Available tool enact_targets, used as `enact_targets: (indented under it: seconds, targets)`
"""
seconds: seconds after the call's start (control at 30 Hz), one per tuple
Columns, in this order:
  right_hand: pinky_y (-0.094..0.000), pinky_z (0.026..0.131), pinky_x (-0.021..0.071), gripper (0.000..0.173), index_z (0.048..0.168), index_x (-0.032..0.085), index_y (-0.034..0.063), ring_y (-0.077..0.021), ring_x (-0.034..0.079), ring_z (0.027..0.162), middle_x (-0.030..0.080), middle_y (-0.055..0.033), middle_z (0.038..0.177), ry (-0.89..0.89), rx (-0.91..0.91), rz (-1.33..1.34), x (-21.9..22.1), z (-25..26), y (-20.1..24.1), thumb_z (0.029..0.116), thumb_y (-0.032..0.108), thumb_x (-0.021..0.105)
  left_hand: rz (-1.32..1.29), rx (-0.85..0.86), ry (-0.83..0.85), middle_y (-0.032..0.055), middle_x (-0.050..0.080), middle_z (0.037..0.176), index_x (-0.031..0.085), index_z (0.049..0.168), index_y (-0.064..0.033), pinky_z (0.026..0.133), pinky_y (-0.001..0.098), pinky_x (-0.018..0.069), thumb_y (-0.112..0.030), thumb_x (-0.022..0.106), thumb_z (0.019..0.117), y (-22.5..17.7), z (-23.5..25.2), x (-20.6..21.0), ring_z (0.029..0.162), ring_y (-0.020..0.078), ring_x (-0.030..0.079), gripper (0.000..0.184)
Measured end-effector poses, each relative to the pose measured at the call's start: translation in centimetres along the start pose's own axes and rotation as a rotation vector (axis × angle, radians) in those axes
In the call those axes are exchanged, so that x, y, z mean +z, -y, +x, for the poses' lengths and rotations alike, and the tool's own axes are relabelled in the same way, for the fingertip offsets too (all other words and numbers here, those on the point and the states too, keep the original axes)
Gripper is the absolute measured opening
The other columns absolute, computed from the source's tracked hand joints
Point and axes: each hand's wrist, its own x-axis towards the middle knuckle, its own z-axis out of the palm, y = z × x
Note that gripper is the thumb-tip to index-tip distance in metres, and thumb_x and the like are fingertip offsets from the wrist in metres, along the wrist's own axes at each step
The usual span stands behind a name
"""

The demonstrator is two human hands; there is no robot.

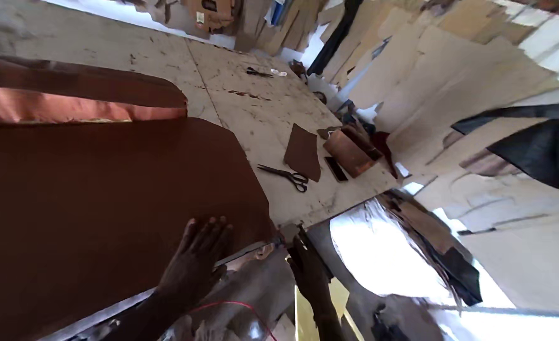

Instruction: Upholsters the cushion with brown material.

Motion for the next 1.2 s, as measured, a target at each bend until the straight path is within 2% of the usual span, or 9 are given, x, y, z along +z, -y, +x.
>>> enact_targets:
  seconds: [0.1,0.2,0.3,0.4,0.43,0.57,0.87,1.03,1.2]
  targets:
    - [-0.0534,0.107,0.0493,0.058,0.155,0.047,0.0223,-0.0296,0.061,0.128,0.062,-0.0084,0.142,0.095,-0.110,-0.130,-0.5,7.8,-1.3,0.0988,0.028,0.059,0.066,-0.009,-0.173,0.0095,0.056,0.147,0.058,0.143,-0.0168,0.114,0.0499,0.0432,-0.024,0.057,0.1004,-2.8,2.8,1.6,0.138,0.0302,0.052,0.044]
    - [-0.0539,0.112,0.0429,0.052,0.147,0.058,0.0245,-0.0327,0.056,0.133,0.060,-0.0098,0.145,0.008,-0.252,-0.150,-0.3,13.5,-1.8,0.0967,0.035,0.062,0.104,-0.115,-0.307,0.0022,0.069,0.122,0.073,0.122,-0.0219,0.090,0.0384,0.0573,-0.027,0.052,0.1038,-4.8,4.0,1.7,0.111,0.0224,0.066,0.028]
    - [-0.0585,0.110,0.0432,0.054,0.135,0.067,0.0141,-0.0367,0.052,0.135,0.058,-0.0164,0.143,-0.152,-0.529,0.231,-0.8,14.0,0.9,0.0937,0.050,0.065,0.108,-0.266,-0.297,0.0012,0.072,0.114,0.075,0.113,-0.0208,0.085,0.0386,0.0594,-0.028,0.053,0.1029,-6.8,4.2,1.2,0.105,0.0214,0.069,0.026]
    - [-0.0507,0.112,0.0456,0.095,0.143,0.055,0.0036,-0.0328,0.048,0.139,0.052,-0.0199,0.147,-0.012,-0.637,0.578,-0.6,10.1,5.4,0.0747,0.066,0.078,0.126,-0.420,-0.213,0.0072,0.071,0.111,0.075,0.108,-0.0132,0.084,0.0431,0.0604,-0.020,0.058,0.0999,-8.9,5.2,0.4,0.103,0.0263,0.070,0.020]
    - [-0.0486,0.108,0.0493,0.093,0.142,0.056,0.0022,-0.0339,0.052,0.134,0.054,-0.0220,0.143,-0.057,-0.670,0.577,0.3,9.2,6.4,0.0752,0.063,0.080,0.130,-0.475,-0.159,0.0084,0.070,0.114,0.074,0.111,-0.0123,0.087,0.0436,0.0594,-0.019,0.058,0.1001,-9.5,5.7,-0.1,0.105,0.0270,0.069,0.020]
    - [-0.0416,0.091,0.0592,0.029,0.118,0.076,0.0105,-0.0271,0.067,0.108,0.070,-0.0126,0.114,-0.295,-0.708,0.549,1.8,9.5,7.8,0.0907,0.018,0.068,0.150,-0.573,-0.088,0.0074,0.069,0.115,0.073,0.116,-0.0149,0.093,0.0437,0.0557,-0.020,0.058,0.0997,-10.4,7.0,-0.5,0.109,0.0256,0.066,0.022]
    - [-0.0470,0.094,0.0539,0.020,0.110,0.072,0.0048,-0.0297,0.064,0.107,0.068,-0.0132,0.109,0.206,-0.960,0.345,-3.4,14.9,7.5,0.0994,0.019,0.063,0.053,-0.427,0.197,0.0113,0.063,0.130,0.063,0.130,-0.0102,0.108,0.0529,0.0444,-0.060,0.058,0.0962,-7.1,9.3,-2.2,0.126,0.0317,0.057,0.060]
    - [-0.0477,0.094,0.0529,0.017,0.110,0.072,0.0051,-0.0292,0.063,0.108,0.068,-0.0122,0.111,0.285,-1.036,0.425,-3.5,15.8,6.5,0.0987,0.015,0.063,0.108,-0.487,0.206,0.0083,0.067,0.121,0.068,0.117,-0.0136,0.102,0.0513,0.0491,-0.054,0.065,0.0945,-8.6,9.6,-1.9,0.117,0.0299,0.062,0.047]
    - [-0.0361,0.087,0.0582,0.017,0.110,0.074,0.0132,-0.0139,0.066,0.101,0.068,-0.0021,0.111,0.270,-1.116,0.571,-2.5,15.5,4.5,0.0996,0.019,0.062,0.243,-0.557,0.111,0.0110,0.069,0.115,0.069,0.116,-0.0094,0.101,0.0505,0.0489,-0.015,0.067,0.0919,-11.1,8.8,-0.1,0.114,0.0322,0.063,0.024]
